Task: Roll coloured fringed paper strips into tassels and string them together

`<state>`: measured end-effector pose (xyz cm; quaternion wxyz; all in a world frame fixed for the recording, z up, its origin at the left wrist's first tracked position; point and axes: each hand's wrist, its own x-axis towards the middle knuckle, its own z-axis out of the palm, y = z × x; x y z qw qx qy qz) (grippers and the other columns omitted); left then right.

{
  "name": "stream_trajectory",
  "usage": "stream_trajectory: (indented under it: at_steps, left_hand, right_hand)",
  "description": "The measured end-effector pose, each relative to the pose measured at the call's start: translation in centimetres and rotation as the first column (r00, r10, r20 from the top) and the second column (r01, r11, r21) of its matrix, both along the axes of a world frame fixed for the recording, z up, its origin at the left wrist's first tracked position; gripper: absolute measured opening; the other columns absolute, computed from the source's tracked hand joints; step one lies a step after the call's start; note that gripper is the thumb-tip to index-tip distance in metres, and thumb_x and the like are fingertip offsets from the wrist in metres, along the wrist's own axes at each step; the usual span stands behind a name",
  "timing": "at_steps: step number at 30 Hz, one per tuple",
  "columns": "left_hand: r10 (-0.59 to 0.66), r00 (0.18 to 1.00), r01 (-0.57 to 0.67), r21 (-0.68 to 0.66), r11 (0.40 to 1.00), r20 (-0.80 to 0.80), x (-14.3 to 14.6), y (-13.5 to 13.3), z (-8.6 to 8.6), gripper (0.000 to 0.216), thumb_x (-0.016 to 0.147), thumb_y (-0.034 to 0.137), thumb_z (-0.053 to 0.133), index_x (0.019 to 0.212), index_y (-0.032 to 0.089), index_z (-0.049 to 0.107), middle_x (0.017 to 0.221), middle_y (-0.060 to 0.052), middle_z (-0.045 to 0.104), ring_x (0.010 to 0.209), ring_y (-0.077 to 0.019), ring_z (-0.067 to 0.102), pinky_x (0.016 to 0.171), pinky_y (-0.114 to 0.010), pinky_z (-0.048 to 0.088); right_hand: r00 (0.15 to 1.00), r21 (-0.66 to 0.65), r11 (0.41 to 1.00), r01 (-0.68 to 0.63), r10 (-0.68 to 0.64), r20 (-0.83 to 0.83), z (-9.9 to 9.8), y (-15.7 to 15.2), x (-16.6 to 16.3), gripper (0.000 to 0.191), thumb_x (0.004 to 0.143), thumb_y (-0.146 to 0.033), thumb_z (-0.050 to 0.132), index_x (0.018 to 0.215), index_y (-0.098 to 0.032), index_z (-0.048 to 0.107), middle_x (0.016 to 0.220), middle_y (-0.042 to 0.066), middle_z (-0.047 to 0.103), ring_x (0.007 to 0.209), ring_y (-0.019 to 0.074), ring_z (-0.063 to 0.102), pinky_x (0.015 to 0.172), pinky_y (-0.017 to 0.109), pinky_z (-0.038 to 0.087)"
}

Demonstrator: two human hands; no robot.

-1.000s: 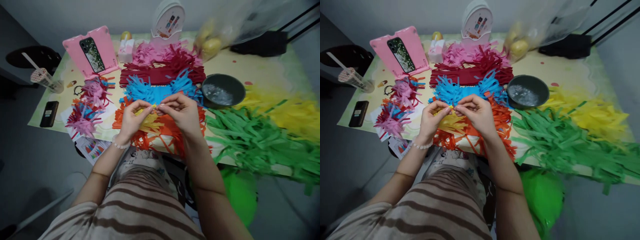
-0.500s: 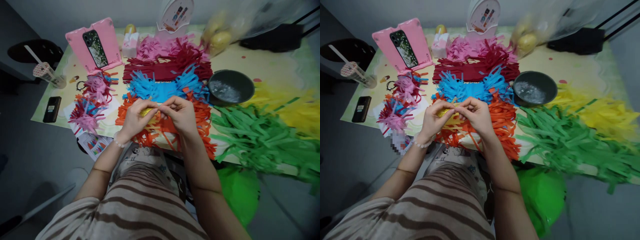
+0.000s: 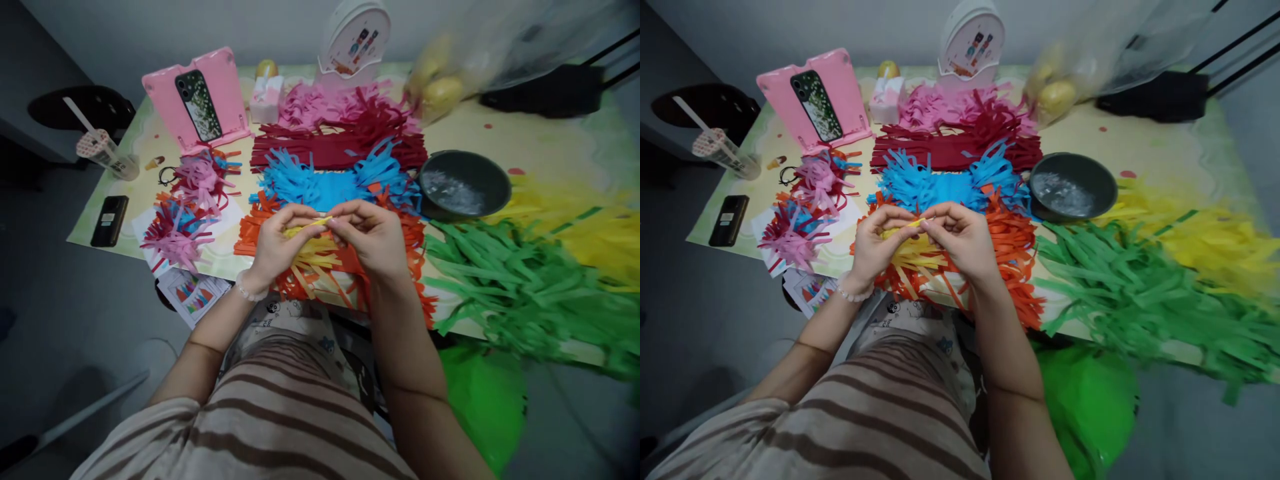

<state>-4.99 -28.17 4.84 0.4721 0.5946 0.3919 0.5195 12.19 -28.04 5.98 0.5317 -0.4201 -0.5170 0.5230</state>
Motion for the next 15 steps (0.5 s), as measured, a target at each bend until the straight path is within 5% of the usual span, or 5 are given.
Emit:
stream_trajectory:
  at_steps: [4,10,15]
  left_hand:
    - [0.028,0.996,-0.02,0.09,0.996,-0.088,-0.5,0.2,0.1,0.036,0.085,0.051,0.081,0.101,0.019,0.074,0.111,-0.008,0.077,0.11,-0.0201,0.072,0.099,-0.033,0.054]
    - [0.079,0.997,-0.08,-0.036,0.996,-0.019,-0.8,0.1,-0.3,0.037,0.081,0.052,0.083,0.088,0.018,0.071,0.086,-0.002,0.073,0.077,-0.0134,0.067,0.073,-0.026,0.052]
    - [0.079,0.997,-0.079,-0.047,0.996,-0.008,-0.8,-0.1,-0.4,0.037,0.081,0.052,0.084,0.091,0.018,0.072,0.09,-0.002,0.074,0.081,-0.0142,0.069,0.076,-0.026,0.052]
  right_hand:
    - [0.996,0.011,0.996,0.089,-0.089,-0.013,0.2,0.2,-0.1,0.037,0.07,-0.05,0.09,0.08,-0.02,0.073,0.052,-0.006,0.056,0.045,0.0061,0.046,0.046,0.02,0.039]
    - [1.0,-0.021,1.0,0.021,-0.021,-0.012,-0.1,0.2,-1.4,0.041,0.068,-0.054,0.089,0.082,-0.02,0.072,0.054,-0.006,0.059,0.047,0.0078,0.049,0.047,0.021,0.041]
    - [0.999,-0.035,0.999,0.033,-0.032,0.017,0.0,0.1,-1.5,0.039,0.07,-0.054,0.088,0.08,-0.02,0.072,0.056,-0.003,0.064,0.049,0.0093,0.055,0.047,0.021,0.046]
